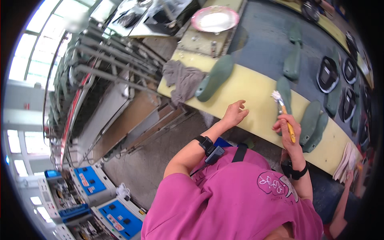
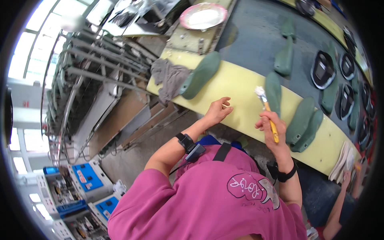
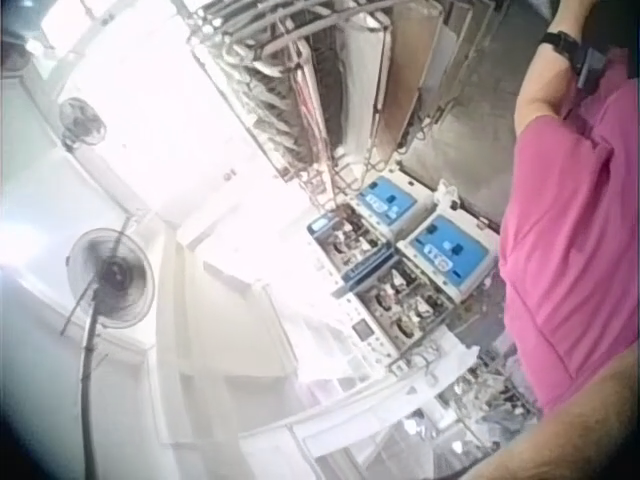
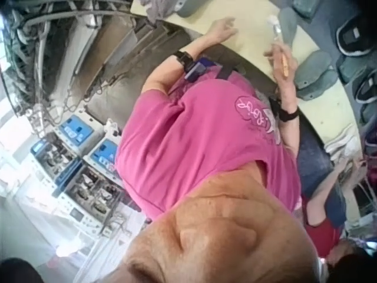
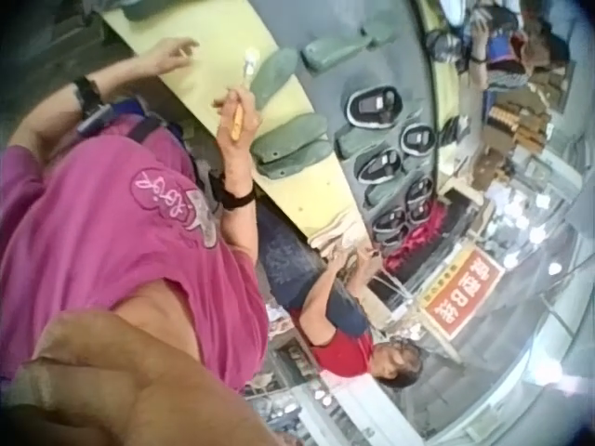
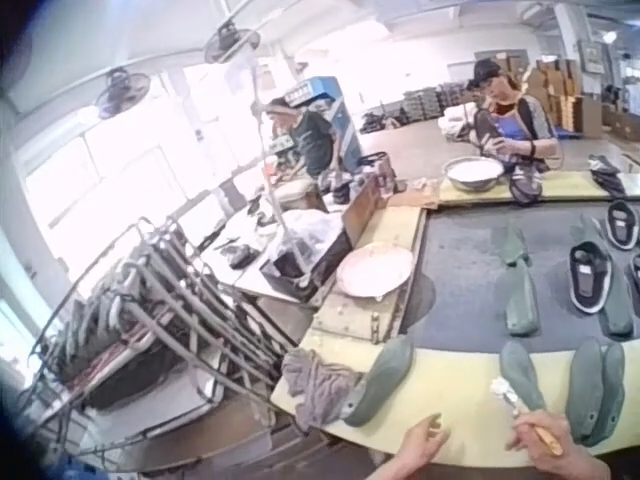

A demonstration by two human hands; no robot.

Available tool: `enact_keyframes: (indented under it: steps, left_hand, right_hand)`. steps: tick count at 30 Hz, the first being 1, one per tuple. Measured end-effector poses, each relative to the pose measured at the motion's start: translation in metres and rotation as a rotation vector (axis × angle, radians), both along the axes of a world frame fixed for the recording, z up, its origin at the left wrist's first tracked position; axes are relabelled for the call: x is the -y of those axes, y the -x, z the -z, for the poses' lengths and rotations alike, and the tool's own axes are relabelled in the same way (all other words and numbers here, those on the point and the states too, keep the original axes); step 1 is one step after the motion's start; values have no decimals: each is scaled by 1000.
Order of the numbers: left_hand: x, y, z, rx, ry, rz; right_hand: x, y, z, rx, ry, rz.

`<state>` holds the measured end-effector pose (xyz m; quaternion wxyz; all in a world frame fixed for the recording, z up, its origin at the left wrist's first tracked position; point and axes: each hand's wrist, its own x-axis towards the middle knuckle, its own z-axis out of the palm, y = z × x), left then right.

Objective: The recorder is applying white glue to green shoe lasts using a brush in a shoe manufacturing facility.

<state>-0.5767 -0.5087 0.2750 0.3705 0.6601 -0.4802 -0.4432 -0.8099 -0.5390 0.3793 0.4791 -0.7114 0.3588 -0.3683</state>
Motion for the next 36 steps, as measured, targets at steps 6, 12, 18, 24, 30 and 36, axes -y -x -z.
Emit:
enact_keyframes:
  steps: [6,12,18,24,30,36]
  left_hand:
    - [-71,-96,10,-2,4,-61]
    - [-178,-172,37,8,-147,-322]
    - [-303,-198,62,145,-194,-698]
    - [-382,-188,66,-245,-216,-1192]
    - [-433,-245,90,-117,-136,-1363]
    - [-451,-358,135,-78,-3,-1467]
  right_hand:
    - [-27,-85,12,15,-11,-73]
    - [-59,-206,18,-14,61,-508]
    - [-99,-294,23,-35,69,-867]
    - [-129,-342,46,-13,271,-1241]
    - [-168,-360,56,-114,243,-1354]
    - [-190,-377,85,-471,128,-1198]
